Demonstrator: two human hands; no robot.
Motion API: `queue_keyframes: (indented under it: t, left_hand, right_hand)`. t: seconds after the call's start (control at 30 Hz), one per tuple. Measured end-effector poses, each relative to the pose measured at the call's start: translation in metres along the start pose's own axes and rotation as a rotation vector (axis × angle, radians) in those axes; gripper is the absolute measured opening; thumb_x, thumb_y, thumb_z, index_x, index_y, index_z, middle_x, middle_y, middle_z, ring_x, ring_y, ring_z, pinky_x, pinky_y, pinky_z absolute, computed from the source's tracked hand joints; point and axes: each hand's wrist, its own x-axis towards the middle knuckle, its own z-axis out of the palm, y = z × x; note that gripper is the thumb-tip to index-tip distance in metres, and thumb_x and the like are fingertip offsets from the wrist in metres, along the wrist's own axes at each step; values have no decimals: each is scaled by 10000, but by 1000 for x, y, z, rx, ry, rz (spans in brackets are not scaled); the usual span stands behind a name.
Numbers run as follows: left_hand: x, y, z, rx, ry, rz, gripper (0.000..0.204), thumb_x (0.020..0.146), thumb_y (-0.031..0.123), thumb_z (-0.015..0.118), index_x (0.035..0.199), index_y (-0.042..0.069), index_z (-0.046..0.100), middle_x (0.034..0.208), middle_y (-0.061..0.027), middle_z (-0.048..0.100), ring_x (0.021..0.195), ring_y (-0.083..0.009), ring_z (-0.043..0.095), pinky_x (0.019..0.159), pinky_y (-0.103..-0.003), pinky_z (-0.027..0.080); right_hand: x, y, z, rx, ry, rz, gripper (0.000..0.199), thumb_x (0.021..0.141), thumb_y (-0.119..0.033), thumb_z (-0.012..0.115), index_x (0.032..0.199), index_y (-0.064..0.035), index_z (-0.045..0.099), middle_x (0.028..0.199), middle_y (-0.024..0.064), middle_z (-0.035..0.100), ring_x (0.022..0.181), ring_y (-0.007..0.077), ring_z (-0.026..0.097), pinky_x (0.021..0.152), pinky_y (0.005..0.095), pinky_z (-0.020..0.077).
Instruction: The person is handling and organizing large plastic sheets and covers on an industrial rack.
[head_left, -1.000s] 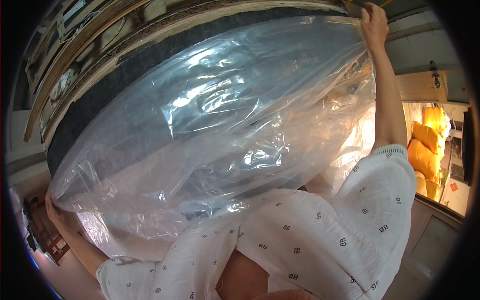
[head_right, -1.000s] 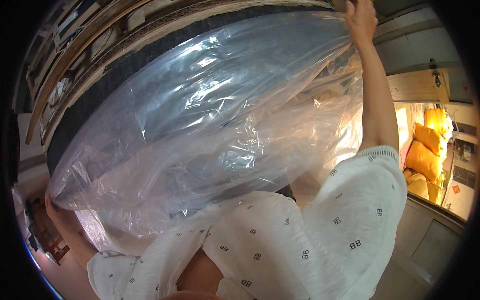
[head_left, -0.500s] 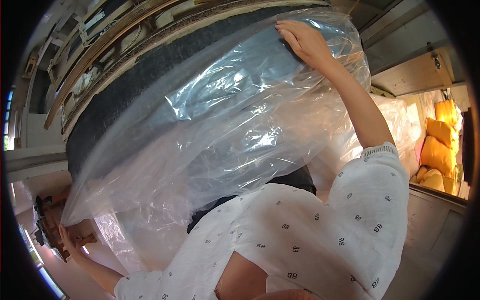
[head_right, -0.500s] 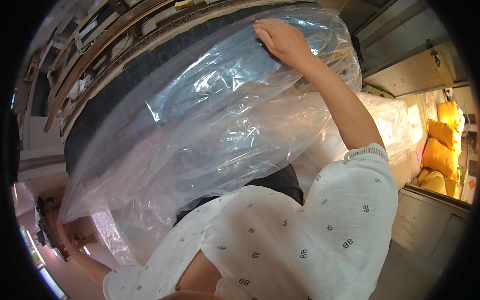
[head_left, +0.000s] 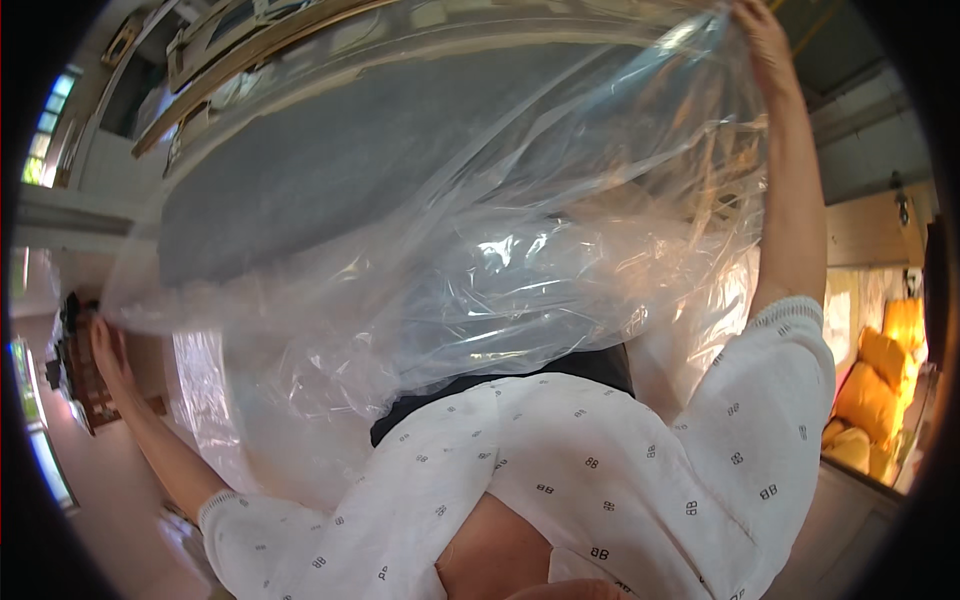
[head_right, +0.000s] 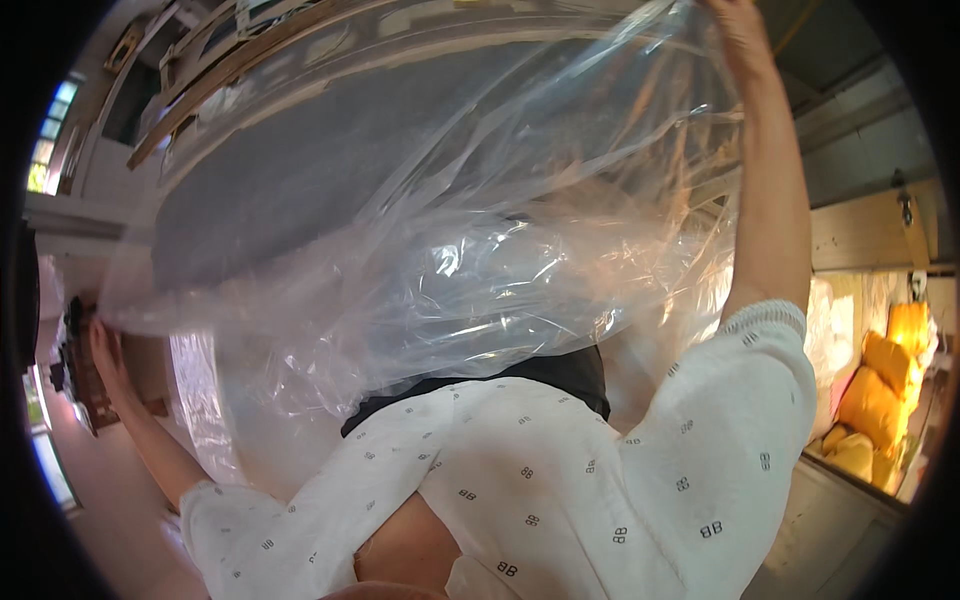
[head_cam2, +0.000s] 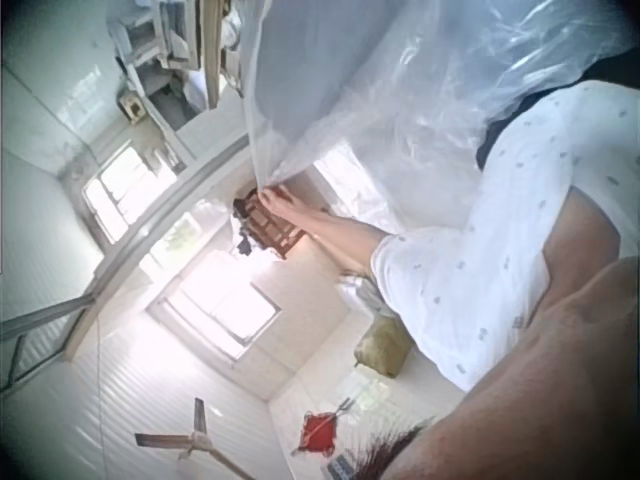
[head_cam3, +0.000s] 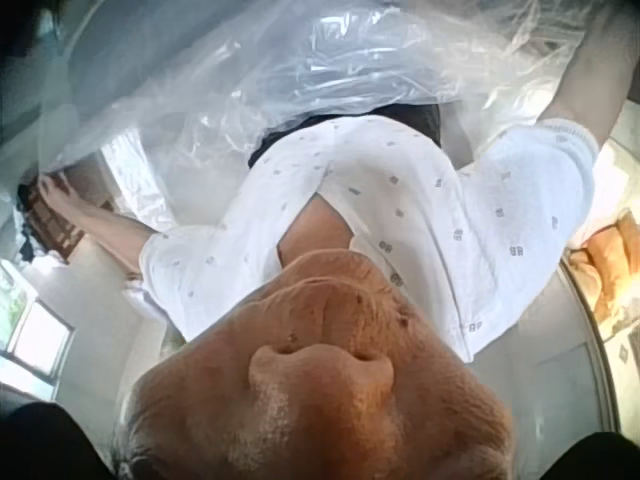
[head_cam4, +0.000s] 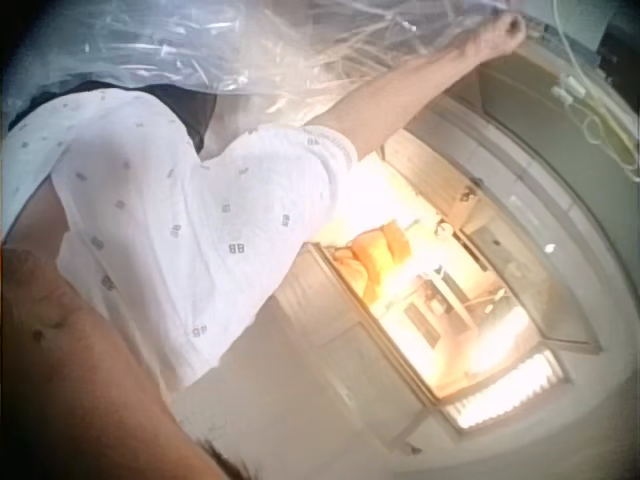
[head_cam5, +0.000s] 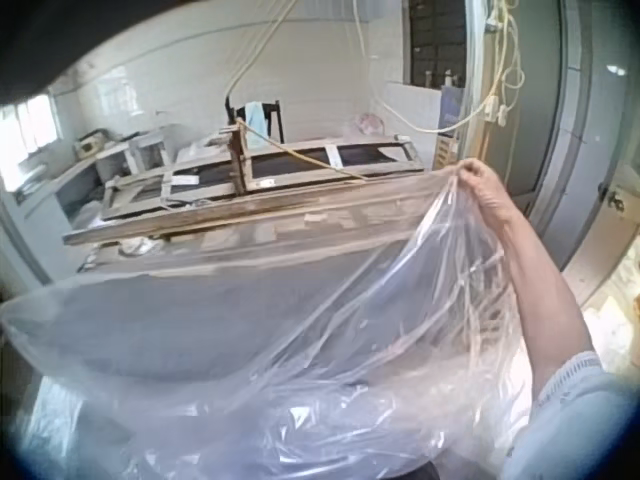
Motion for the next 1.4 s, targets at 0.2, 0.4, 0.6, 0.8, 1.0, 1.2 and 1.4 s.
queue_keyframes:
  t: [0.2,0.4,0.6,0.8,1.0,1.2,1.4]
  left_hand:
    - [49,-13,185,147,136,281,345,877,306,521,1096,40,543,1040,-118,565,964,-211,535,868,-329,426]
    - [65,-83,268,244,273,444,271,786,275,627,921,40,638,816,-48,626,762,-135,567,704,-264,442]
    - [79,-88,284,123,193,347,259,771,261,632,889,31,653,797,-41,635,728,-114,565,682,-260,441]
    - [111,-84,282,347,187,246,386,762,334,647,997,28,640,943,-100,642,890,-187,583,796,-297,436]
    - [134,-86,271,329,111,249,337,769,299,644,991,45,647,846,-28,623,769,-110,531,704,-234,409]
    - [113,-82,296,318,127,222,319,742,308,659,921,44,650,792,-4,581,720,-99,487,671,-222,386]
    - [213,-143,197,1318,721,1465,352,737,326,660,878,5,627,789,-14,568,714,-105,482,642,-230,384]
  right_hand:
    - [18,103,-46,-624,326,-17,381,835,-291,515,1079,-1,553,1065,149,584,994,227,543,875,317,393]
    - [-2,200,-72,-509,391,30,274,850,-209,555,1043,-15,558,968,85,608,883,165,555,809,273,425]
    - [31,216,-60,-616,316,16,288,849,-213,563,1031,10,556,992,100,596,907,171,536,831,274,411]
    - [37,203,-48,-750,345,13,318,830,-270,573,1017,-15,605,1006,111,621,924,187,569,834,276,417]
    - [37,188,-22,-536,370,16,293,801,-264,620,931,-2,632,862,57,632,789,120,562,746,236,430]
    - [25,163,-17,-511,453,52,277,780,-257,640,885,0,640,822,44,620,741,110,551,718,235,430]
    - [40,172,0,-903,658,-49,378,643,-342,697,781,-1,606,822,162,550,852,298,529,783,370,424]
